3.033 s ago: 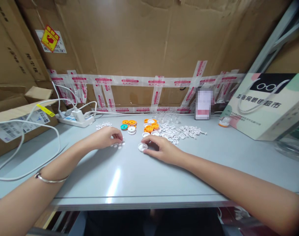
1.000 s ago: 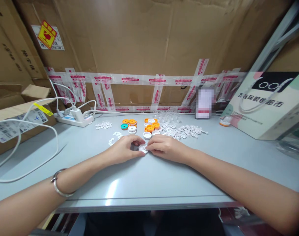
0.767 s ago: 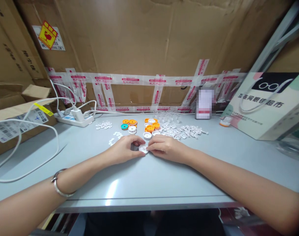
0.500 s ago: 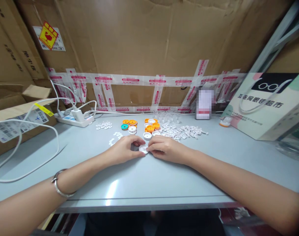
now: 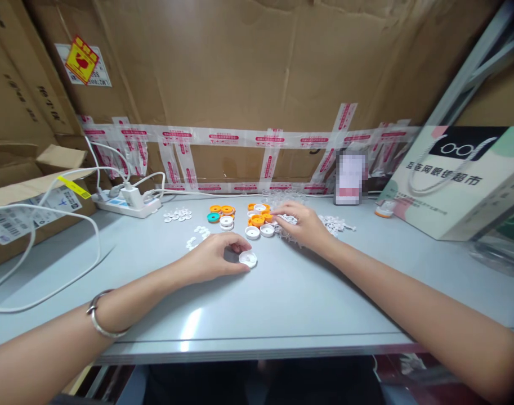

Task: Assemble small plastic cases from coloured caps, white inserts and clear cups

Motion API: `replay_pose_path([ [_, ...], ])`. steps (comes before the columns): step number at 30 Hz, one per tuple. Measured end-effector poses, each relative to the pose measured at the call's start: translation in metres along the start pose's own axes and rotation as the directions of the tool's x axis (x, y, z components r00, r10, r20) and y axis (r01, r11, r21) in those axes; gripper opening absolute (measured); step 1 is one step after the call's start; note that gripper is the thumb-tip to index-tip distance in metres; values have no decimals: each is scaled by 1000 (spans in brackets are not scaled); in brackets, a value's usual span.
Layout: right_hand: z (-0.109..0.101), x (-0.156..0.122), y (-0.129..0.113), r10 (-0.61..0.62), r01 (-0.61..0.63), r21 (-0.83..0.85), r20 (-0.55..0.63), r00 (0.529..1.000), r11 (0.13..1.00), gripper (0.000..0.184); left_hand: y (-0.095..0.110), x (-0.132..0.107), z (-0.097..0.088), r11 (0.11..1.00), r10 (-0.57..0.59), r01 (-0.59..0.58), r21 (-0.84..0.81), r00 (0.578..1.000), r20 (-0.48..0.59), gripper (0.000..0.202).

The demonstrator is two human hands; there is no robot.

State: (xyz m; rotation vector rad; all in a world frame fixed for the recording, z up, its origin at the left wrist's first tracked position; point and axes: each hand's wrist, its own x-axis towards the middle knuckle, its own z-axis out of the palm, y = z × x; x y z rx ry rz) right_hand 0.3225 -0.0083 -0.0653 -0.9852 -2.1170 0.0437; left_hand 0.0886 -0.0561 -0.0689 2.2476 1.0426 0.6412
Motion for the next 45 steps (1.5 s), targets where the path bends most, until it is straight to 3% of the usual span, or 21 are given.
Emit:
replay_pose_path([
  [4,17,4,6,-70,81,-83,121,990,993,20,1,1,1,1000,9,-9,-21,1000,0,31],
  [7,27,5,9,-70,81,-78,141,988,994,16,1,1,2,1000,14,-14,-22,1000,-1,31],
  [10,27,7,6,-15,13,25,83,996,1000,10,0,1,2,1000,15,-15,-20,1000,7,30],
  [13,20,10,-4,135,-143,263,46,990,954,5,-1,0,1,999,30,-30,-12,1000,-2,29],
  [16,10,11,-15,305,-383,583,232,924,717,17,-2,0,1,999,55,-55,2,999,-4,29],
  [20,0,8,-24,261,-562,765,500,826,314,25,-4,-2,1,996,64,-62,61,998,-22,39],
  [22,-2,7,-26,243,-601,770,554,796,214,24,-5,-2,1,994,66,-63,87,997,-31,40],
  [24,-4,6,-28,253,-632,756,587,769,170,22,-5,-3,1,993,65,-62,97,997,-31,40],
  [27,-5,4,-32,275,-674,718,622,733,173,18,-2,-2,-1,992,74,-67,110,995,-60,42],
  [32,-3,2,-40,253,-676,656,628,735,335,17,4,-1,-4,993,84,-66,95,976,-201,28],
  [35,0,1,-43,262,-674,629,626,735,388,19,3,-2,-5,990,91,-71,121,982,-168,29],
  [39,5,0,-42,310,-699,606,628,714,381,23,-1,-4,-3,985,39,-25,170,996,-79,46],
  [45,13,-2,-43,326,-707,566,633,702,423,25,-8,0,1,981,13,4,195,996,-84,42],
])
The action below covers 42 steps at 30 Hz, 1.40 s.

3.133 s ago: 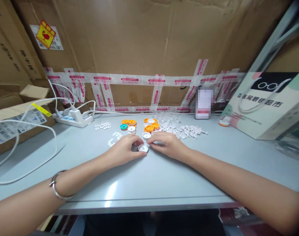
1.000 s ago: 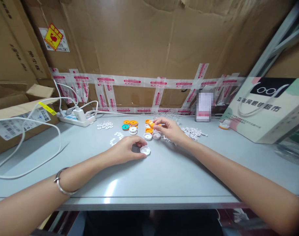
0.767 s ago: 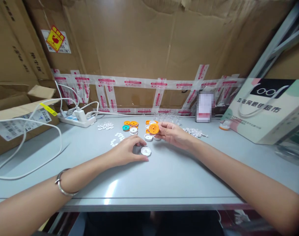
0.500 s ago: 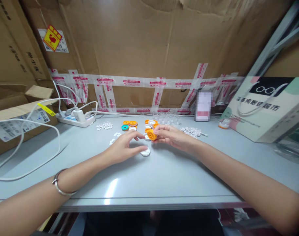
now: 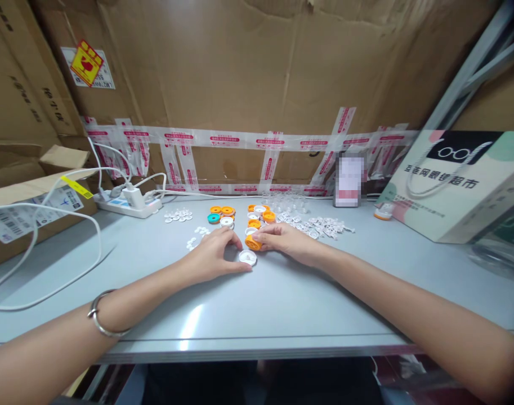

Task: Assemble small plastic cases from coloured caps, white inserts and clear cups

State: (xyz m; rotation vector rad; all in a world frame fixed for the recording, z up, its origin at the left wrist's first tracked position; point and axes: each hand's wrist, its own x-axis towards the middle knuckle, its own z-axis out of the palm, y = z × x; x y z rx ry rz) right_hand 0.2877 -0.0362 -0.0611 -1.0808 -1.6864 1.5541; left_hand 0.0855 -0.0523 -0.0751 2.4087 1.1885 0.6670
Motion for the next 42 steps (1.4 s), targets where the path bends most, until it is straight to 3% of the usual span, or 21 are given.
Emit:
replay_pose_path([
  [6,5,0,1,-29,28,-112,-3,1000,993,31,1,2,3,1000,-6,6,-18,1000,-16,35],
  [11,1,2,7,-126,131,-309,37,991,942,34,5,1,3,1000,-28,28,-11,999,-45,30],
  [16,1,2,8,-159,174,-385,71,985,906,35,4,2,6,999,-36,35,-4,997,-73,27],
  [24,7,0,5,-228,248,-371,97,969,895,27,4,1,8,999,-54,53,-8,992,-112,29],
  [28,10,-3,4,-217,226,-367,66,974,902,20,4,1,8,999,-49,46,-27,993,-107,31],
  [33,12,-7,3,-210,198,-406,16,978,892,23,4,-1,8,999,-39,36,-27,993,-111,30],
  [42,12,-8,4,-217,212,-400,33,976,892,26,5,-1,8,1000,-17,18,4,994,-110,28],
])
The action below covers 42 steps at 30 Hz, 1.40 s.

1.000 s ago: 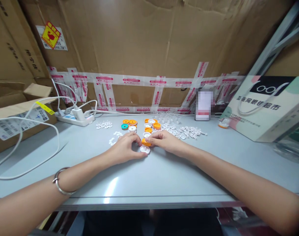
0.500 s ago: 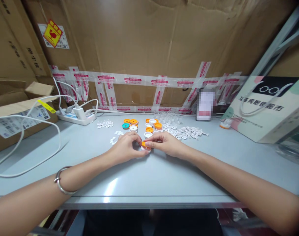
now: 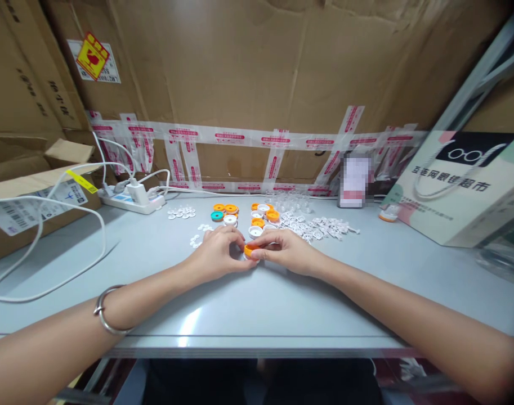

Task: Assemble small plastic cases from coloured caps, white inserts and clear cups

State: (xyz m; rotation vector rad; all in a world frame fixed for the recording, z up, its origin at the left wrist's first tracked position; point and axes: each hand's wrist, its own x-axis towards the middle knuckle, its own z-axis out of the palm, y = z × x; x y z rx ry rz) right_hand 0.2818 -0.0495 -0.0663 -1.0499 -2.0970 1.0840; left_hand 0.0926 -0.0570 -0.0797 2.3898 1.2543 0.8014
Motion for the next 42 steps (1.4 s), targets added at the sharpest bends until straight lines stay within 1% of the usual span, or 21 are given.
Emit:
replay_pose_path([
  [6,0,2,3,80,-79,73,-7,997,994,27,1,1,-2,999,-20,19,30,1000,11,29],
  [10,-1,5,4,125,-125,143,8,992,982,30,2,1,-3,999,-22,22,50,1000,12,29],
  [15,-1,6,4,125,-127,184,22,992,975,34,1,1,-4,997,-41,39,63,999,20,31],
  [18,-2,5,6,150,-145,222,-6,989,964,34,-1,0,-9,997,-39,38,61,999,19,38],
  [20,-4,4,8,172,-162,263,-17,985,951,34,-1,-2,-14,998,-9,9,69,1000,6,40],
  [21,-4,4,8,181,-169,285,-17,983,943,34,-1,-4,-17,996,21,-21,82,1000,3,37],
  [24,-5,3,8,203,-187,341,-10,979,921,34,0,-8,-24,978,138,-140,154,990,24,23],
  [26,-5,3,6,221,-200,362,-17,975,911,34,0,-11,-26,957,200,-206,207,979,47,18],
  [28,-4,3,5,236,-210,378,-23,972,902,34,-1,-12,-26,937,238,-247,247,969,70,18],
  [30,-3,2,4,245,-215,392,-28,969,894,34,-3,-11,-24,926,248,-265,269,964,97,21],
  [34,-3,3,6,243,-210,400,-34,969,892,36,-5,-10,-22,920,228,-261,293,963,142,21],
  [37,-3,4,9,219,-190,394,-30,975,899,38,-2,-10,-21,919,218,-256,300,964,153,21],
  [40,-3,4,11,203,-177,392,-24,979,903,39,1,-11,-21,935,211,-242,260,967,141,20],
  [42,-3,4,10,207,-182,401,-20,978,898,39,2,-10,-21,960,172,-190,206,980,105,17],
])
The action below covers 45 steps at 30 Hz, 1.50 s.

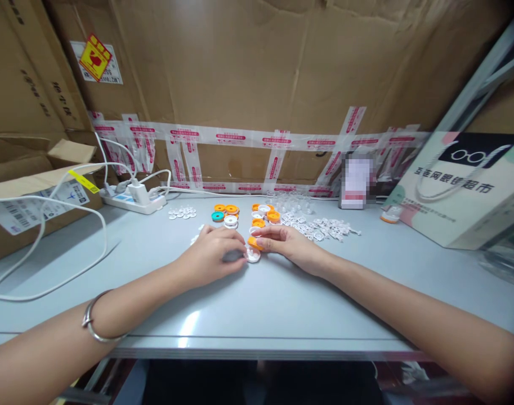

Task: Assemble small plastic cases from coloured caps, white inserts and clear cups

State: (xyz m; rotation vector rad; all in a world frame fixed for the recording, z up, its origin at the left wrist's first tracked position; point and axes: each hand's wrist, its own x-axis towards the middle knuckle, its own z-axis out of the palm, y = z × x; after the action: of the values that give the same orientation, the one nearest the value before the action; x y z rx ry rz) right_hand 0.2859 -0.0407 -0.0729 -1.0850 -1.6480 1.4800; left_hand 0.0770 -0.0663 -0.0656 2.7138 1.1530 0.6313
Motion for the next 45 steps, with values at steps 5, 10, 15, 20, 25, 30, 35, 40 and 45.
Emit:
replay_pose_path([
  [5,1,-2,-4,22,-22,46,-7,1000,999,38,-2,5,5,981,-146,144,-131,989,-5,33],
  [10,2,0,-2,9,-9,40,-3,1000,999,36,-3,12,13,961,-187,186,-203,982,17,37],
  [15,1,1,0,-35,36,-103,8,999,994,36,-2,15,19,938,-243,225,-262,969,-36,31],
  [20,5,-1,-2,-72,69,-243,0,997,968,34,-3,14,22,944,-253,225,-241,963,-94,35],
  [25,10,-2,-3,-101,91,-315,-18,995,945,30,-2,14,22,946,-268,236,-221,955,-129,37],
  [30,13,-3,-5,-115,88,-348,-57,992,933,26,-1,14,20,937,-294,263,-229,949,-114,39],
  [35,13,-4,-5,-114,87,-355,-56,992,931,26,0,14,21,941,-291,264,-210,950,-112,40],
  [40,11,-3,-6,-39,23,-202,-78,996,979,32,1,13,19,945,-286,262,-197,953,-102,40],
  [45,9,-3,-8,23,-30,-55,-121,992,998,29,1,11,16,946,-278,265,-184,959,-46,40],
])
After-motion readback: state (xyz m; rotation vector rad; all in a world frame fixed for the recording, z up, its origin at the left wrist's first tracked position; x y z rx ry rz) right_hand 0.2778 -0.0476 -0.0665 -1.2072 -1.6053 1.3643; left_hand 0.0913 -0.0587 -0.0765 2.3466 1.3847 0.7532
